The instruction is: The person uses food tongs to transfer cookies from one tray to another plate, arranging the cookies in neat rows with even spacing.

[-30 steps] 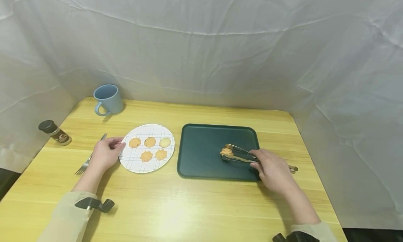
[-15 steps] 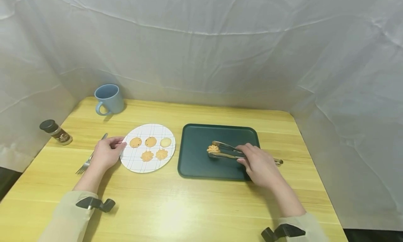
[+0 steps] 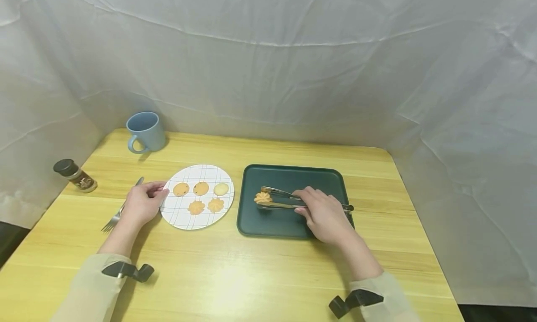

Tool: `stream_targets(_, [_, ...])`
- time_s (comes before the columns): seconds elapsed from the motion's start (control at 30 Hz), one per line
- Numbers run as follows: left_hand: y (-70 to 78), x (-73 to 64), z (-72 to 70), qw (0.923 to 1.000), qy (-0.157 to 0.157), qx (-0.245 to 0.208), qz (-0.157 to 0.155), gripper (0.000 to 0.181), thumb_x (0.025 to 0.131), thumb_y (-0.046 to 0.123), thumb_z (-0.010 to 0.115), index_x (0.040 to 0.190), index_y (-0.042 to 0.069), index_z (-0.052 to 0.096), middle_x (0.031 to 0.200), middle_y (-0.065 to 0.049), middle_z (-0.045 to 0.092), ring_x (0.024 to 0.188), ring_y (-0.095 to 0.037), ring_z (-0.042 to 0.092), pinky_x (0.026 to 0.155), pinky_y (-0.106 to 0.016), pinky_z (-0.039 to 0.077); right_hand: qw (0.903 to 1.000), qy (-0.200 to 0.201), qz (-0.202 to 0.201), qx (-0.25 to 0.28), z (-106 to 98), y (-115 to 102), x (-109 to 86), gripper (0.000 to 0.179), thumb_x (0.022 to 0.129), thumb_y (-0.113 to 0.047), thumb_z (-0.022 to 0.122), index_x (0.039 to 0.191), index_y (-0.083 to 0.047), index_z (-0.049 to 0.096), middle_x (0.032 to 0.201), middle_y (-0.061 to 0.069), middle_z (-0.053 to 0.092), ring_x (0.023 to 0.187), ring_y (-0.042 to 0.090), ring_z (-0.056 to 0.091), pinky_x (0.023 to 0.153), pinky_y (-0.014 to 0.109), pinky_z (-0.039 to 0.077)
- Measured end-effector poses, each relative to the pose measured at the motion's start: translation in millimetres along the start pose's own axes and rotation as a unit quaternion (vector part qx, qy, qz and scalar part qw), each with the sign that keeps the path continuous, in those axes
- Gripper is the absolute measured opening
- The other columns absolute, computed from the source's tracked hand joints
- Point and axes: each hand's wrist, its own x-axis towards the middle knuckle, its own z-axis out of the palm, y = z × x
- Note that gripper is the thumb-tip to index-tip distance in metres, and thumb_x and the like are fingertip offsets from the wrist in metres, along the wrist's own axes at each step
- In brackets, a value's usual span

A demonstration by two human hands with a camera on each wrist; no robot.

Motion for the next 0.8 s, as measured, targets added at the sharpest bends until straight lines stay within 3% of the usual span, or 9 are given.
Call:
stream_targets(0.17, [0.9,0.0,-0.7,1.0000,0.001,-0.004,0.000,0.032,0.104,0.016,0.066,0.128,-0.003,0.072,0.112,-0.018,0.074,0.100,-0.028,0.067,0.081,-0.031,0.049,0.9999,-0.003,-0.010,0.007,3.4,-9.4,9.8,0.038,0.104,-0.028,0.071,0.139,-0.016,0.064,0.118,0.000,0.067,0.095,0.022,0.062,0.082,0.050,0.052])
stream_targets(0.37, [0.2,0.0,-1.1,1.0000,0.002,-0.004,0.002,0.032,0.104,0.016,0.067,0.129,-0.003,0.072,0.112,-0.018,0.074,0.100,-0.029,0.067,0.081,-0.031,0.049,0.9998,-0.012,-0.012,0.011,6.6,-20.5,21.1,0.039,0.104,-0.029,0.071,0.140,-0.015,0.064,0.122,0.004,0.067,0.105,0.026,0.064,0.089,0.056,0.052])
stream_targets(0.8, [-0.1,-0.1,-1.0,0.9999,0.006,-0.004,0.009,0.030,0.103,0.015,0.068,0.127,-0.003,0.073,0.111,-0.017,0.075,0.099,-0.028,0.068,0.080,-0.029,0.049,0.9989,-0.018,-0.041,0.016,15.6,-38.2,41.5,0.038,0.105,-0.030,0.068,0.140,-0.014,0.065,0.123,0.004,0.067,0.107,0.026,0.065,0.086,0.053,0.053])
